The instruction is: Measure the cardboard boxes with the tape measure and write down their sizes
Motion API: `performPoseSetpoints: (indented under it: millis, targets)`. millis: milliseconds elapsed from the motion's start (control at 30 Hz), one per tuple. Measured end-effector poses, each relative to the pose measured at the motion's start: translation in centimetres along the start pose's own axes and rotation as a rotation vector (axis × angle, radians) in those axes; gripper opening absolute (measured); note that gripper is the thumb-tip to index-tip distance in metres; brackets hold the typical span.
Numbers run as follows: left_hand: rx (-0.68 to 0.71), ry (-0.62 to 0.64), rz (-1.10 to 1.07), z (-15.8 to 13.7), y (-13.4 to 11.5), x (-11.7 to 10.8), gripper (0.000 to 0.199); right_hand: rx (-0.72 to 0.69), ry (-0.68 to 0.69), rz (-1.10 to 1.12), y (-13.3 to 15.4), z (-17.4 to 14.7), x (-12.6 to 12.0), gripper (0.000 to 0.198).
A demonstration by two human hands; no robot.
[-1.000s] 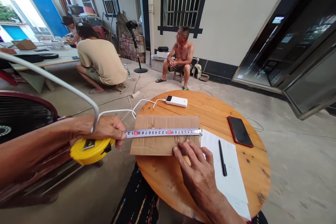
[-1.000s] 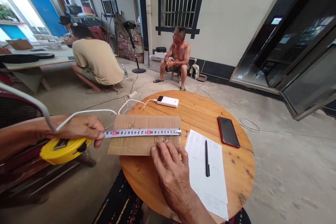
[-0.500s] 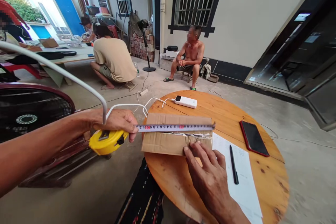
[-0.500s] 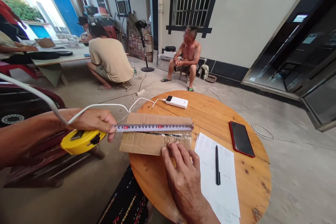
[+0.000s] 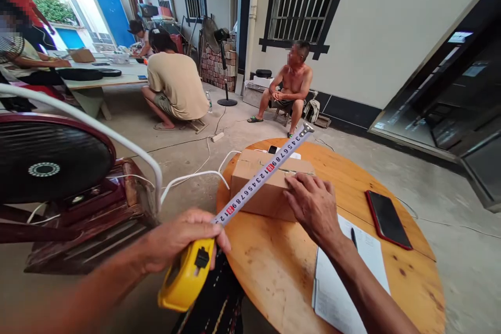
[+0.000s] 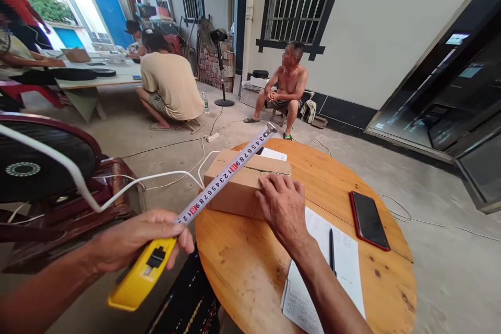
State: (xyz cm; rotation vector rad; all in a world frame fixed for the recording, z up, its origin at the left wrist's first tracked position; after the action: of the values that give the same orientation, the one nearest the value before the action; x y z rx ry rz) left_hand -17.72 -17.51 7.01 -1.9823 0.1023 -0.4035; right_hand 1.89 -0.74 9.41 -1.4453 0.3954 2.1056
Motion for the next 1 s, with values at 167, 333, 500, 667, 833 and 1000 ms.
performPoseSetpoints:
  millis: [167,333,500,667,833,1000]
  targets:
    - [0.118,-0.136,-0.166,2.6,3.1,1.6,0.038,0.025,0.009,0.021,-1.2,3.2,0.2,0.021]
    - [0.203,-0.276,-0.289,5.2,5.1,2.0,0.033,0.081,0.084,0.101,-3.8,6.1,0.6,0.027]
    - [0.217,-0.308,-0.282,6.5,5.7,1.7,0.032,0.101,0.177,0.141,-5.8,9.0,1.2,0.031]
    - [0.215,-0.361,-0.266,7.4,5.5,1.5,0.033,0.114,0.216,0.153,-6.6,11.3,2.2,0.030]
    - [0.210,-0.388,-0.303,8.4,5.6,1.6,0.030,0.135,0.232,0.163,-7.2,12.5,3.0,0.031]
    - [0.207,-0.388,-0.339,9.1,5.4,1.4,0.027,0.133,0.223,0.169,-7.5,12.6,3.2,0.032]
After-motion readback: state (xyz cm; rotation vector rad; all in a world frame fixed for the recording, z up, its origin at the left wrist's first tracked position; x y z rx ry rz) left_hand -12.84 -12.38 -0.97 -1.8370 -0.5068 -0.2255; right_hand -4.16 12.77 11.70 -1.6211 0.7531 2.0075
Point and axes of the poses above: each hand's wrist, its own z-axis towards the middle knuckle, its own x-axis out of the palm, y = z × x, the point moved 3 cm from there along z, towards the middle knuckle, and after that the axes turned 14 degrees about y, right-handed, at the moved point
